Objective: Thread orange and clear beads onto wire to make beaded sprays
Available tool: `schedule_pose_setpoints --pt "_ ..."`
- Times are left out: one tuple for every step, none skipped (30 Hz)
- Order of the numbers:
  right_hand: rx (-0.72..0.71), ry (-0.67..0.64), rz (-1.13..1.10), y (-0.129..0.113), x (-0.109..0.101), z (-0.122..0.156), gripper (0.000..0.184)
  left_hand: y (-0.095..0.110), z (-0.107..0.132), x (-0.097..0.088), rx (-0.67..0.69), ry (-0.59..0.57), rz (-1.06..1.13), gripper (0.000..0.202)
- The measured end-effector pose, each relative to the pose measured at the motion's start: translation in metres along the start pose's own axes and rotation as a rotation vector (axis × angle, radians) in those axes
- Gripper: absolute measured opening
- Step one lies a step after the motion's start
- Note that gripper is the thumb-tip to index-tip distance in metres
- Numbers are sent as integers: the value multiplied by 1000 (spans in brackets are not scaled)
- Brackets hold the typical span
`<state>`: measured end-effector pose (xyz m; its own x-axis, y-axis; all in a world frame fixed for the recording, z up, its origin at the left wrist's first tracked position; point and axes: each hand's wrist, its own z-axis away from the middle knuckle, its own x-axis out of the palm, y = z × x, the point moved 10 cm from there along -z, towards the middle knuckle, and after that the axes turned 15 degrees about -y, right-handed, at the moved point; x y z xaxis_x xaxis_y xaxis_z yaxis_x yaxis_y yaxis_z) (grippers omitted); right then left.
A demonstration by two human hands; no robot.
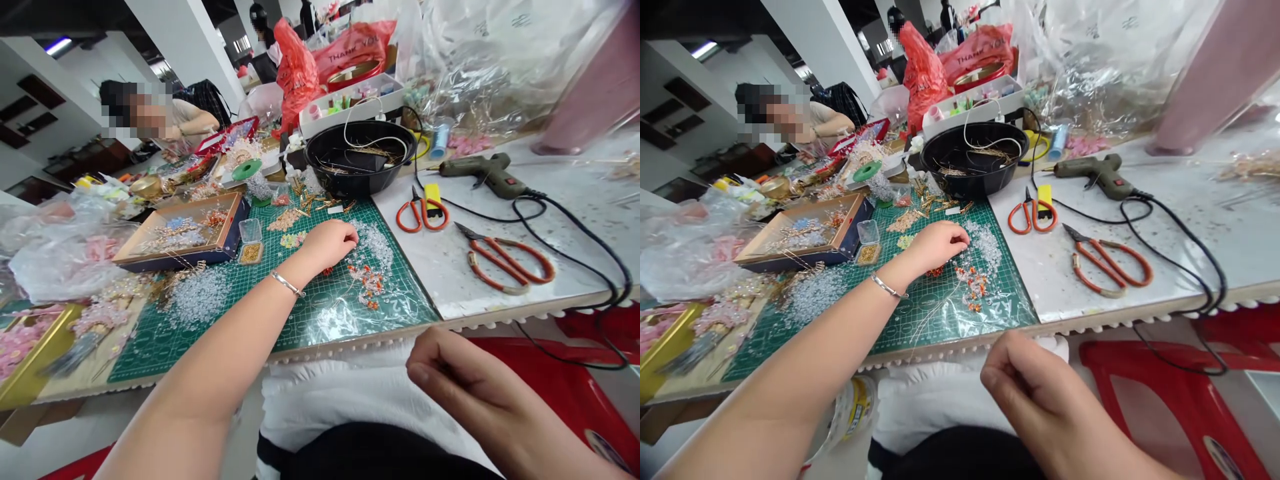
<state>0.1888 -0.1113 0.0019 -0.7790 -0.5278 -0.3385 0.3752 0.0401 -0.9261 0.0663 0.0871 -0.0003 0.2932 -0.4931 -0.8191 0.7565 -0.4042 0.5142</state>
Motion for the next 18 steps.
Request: schedule_pose_setpoints --pt "7 32 -28 3 -2 0 32 -1 2 -4 1 11 14 14" --pt "10 71 -49 5 -5 1 32 -2 6 -9 -2 28 32 13" --pt "8 110 -60 7 -8 3 33 -3 13 -16 -11 52 46 12" --pt "5 142 -61 8 -10 4 33 -2 22 -24 -16 93 87 13" --pt "0 166 -52 8 -12 6 32 0 34 -32 -11 145 159 14" --pt "-4 180 -36 7 -13 8 31 3 50 -39 6 202 258 14" --pt "-10 194 -20 5 -14 10 31 8 68 -44 54 276 455 12" --pt "-18 200 -2 2 -14 12 29 14 85 -42 113 311 662 8" --pt "-35 202 21 -3 -13 14 28 24 102 -35 157 311 808 7" --pt "-67 206 49 -11 -13 16 26 35 116 -22 165 263 906 5" --pt "-110 214 84 -20 -12 19 25 46 129 -3 152 182 995 4" --pt "-158 226 122 -30 -12 22 23 56 140 17 121 110 1083 3" --pt "-207 232 167 -41 -11 24 22 63 151 37 73 58 1170 3" --pt "-248 238 209 -51 -9 27 21 68 160 55 32 27 1252 4" --pt "-282 247 244 -59 -7 29 20 71 167 68 4 20 1334 7" --pt "-302 248 272 -66 -5 30 19 73 172 77 -9 27 1401 10" --pt "-319 240 290 -71 -2 30 18 75 176 83 -7 39 1451 12" --pt "-330 239 300 -75 0 31 18 77 179 85 7 49 1481 14"
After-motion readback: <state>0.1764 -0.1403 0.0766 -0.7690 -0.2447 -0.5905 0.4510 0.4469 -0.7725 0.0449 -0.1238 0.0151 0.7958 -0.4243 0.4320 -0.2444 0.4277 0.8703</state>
